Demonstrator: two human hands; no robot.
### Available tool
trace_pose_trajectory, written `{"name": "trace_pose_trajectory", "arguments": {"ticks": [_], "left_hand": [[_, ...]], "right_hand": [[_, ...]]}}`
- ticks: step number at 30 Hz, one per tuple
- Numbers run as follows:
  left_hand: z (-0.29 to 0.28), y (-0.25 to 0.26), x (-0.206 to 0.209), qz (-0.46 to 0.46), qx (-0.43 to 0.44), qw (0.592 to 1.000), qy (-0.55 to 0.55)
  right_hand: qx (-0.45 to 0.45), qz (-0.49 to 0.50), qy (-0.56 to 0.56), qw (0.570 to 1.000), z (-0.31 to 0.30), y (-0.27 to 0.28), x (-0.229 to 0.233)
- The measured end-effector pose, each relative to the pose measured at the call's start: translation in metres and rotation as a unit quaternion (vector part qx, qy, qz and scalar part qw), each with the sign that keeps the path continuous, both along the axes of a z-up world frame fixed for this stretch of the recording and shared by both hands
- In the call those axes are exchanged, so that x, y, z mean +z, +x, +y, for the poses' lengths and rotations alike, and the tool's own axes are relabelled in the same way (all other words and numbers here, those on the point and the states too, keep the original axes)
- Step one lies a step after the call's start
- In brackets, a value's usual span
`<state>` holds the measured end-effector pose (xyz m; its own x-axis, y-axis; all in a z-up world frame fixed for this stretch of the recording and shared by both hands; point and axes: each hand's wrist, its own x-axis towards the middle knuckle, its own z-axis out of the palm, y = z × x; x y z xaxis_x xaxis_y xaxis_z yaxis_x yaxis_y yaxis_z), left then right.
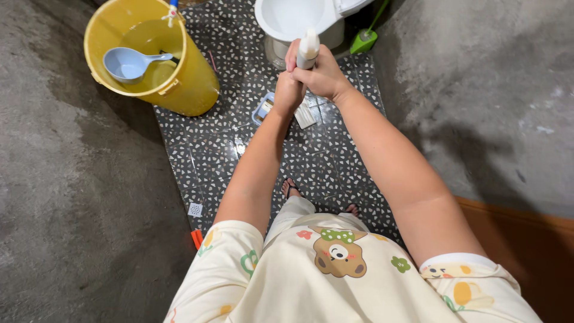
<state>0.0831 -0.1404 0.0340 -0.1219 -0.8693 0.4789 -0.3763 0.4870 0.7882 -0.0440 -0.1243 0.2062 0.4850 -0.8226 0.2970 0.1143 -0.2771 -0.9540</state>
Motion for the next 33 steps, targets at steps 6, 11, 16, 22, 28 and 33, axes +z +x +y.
{"name": "trace_pose_trajectory", "arguments": {"ticks": [6, 11, 16, 22, 28, 33], "left_hand": [[0.016, -0.019, 0.008, -0.013, -0.012, 0.976, 0.217], [0.053, -0.037, -0.015, -0.044, 0.062, 0.971, 0.226], [0.102, -0.045, -0.039, -0.030, 0.109, 0.967, 0.229], [0.173, -0.071, -0.017, -0.039, 0.023, 0.973, 0.228], [0.212, -0.121, -0.001, 0.124, -0.066, 0.979, 0.147], [0.236, -0.082, -0.005, 0.022, -0.043, 0.974, 0.222]], "right_hand": [[-0.094, 0.027, -0.010, 0.995, 0.035, -0.030, -0.019], [-0.277, 0.062, -0.005, 0.959, 0.071, -0.088, -0.064], [-0.354, 0.140, -0.082, 0.921, 0.128, -0.140, -0.087], [-0.341, 0.118, -0.149, 0.921, 0.173, -0.120, -0.028], [-0.199, 0.157, -0.014, 0.967, 0.208, -0.090, 0.021], [-0.157, 0.202, 0.054, 0.965, 0.234, -0.058, 0.016]]}}
